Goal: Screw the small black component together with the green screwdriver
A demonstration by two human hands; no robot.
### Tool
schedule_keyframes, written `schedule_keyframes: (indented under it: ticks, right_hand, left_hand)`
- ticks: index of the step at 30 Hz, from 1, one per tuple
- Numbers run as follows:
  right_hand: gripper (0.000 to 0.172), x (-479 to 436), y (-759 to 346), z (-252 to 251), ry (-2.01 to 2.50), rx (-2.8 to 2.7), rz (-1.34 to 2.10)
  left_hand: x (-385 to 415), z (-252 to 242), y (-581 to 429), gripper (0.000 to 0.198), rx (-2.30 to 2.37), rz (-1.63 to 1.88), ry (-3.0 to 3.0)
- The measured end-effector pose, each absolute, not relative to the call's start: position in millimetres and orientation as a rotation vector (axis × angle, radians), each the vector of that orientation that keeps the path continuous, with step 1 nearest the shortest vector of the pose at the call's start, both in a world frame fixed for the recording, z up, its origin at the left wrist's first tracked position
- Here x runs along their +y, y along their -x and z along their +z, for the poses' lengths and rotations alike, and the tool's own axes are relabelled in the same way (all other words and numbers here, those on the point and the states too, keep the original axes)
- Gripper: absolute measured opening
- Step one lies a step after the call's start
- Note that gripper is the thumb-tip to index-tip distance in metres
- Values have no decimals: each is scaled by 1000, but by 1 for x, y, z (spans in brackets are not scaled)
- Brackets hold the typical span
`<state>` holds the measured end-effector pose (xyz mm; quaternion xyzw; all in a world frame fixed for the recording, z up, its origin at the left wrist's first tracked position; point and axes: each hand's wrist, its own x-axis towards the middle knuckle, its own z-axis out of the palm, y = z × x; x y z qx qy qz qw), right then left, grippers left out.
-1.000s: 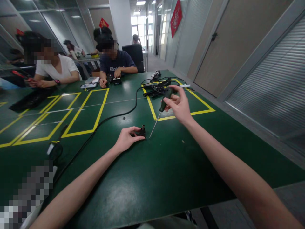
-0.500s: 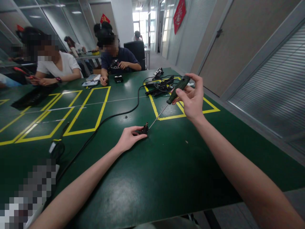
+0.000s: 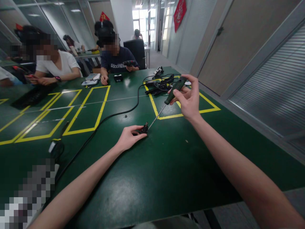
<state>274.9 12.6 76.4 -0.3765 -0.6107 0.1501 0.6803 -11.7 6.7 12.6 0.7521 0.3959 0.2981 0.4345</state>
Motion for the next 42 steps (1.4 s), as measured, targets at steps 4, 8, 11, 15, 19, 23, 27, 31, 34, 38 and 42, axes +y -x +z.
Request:
schedule_keyframes:
  ticks: [4,8,11,15,19,23,27,31,34,38,42]
  right_hand:
    - [58,7,-270,86,800,-1450,308]
    - [56,-3,-260,98,765,-1520,298]
    - [55,-6,-252,104,777,-1508,281]
    - [51,5,-246,109,853,-1412,206]
    - [54,27,-248,112,885,-1422,189]
    - [57,41,-248,117,860,-1440,199]
    - [49,44,-242,124,871,-1413,162]
    - [48,46,-239,128,810,-1441,196]
    - [49,45,-235,131,713,-1498,254]
    - [44,38,-225,135,815,-1498,149]
    - [49,36,-225,136,838,-1508,67]
  left_hand:
    - [7,13,11,40,973,752,-1894]
    - [8,11,12,39,958,765,-1885]
    - [9,9,11,40,939,771,-1844]
    - [10,7,9,39,969,800,-1791]
    - [13,9,8,34,1096,877,-1837]
    - [18,11,5,34,1145,896,-1843]
    - [23,9,-1,33,1132,895,-1797]
    - [27,5,-3,33,1135,917,-1805]
    - [29,1,-2,35,1153,928,-1834]
    - [30,-1,-1,38,1154,926,-1876]
    - [28,1,-1,36,1168,906,-1928]
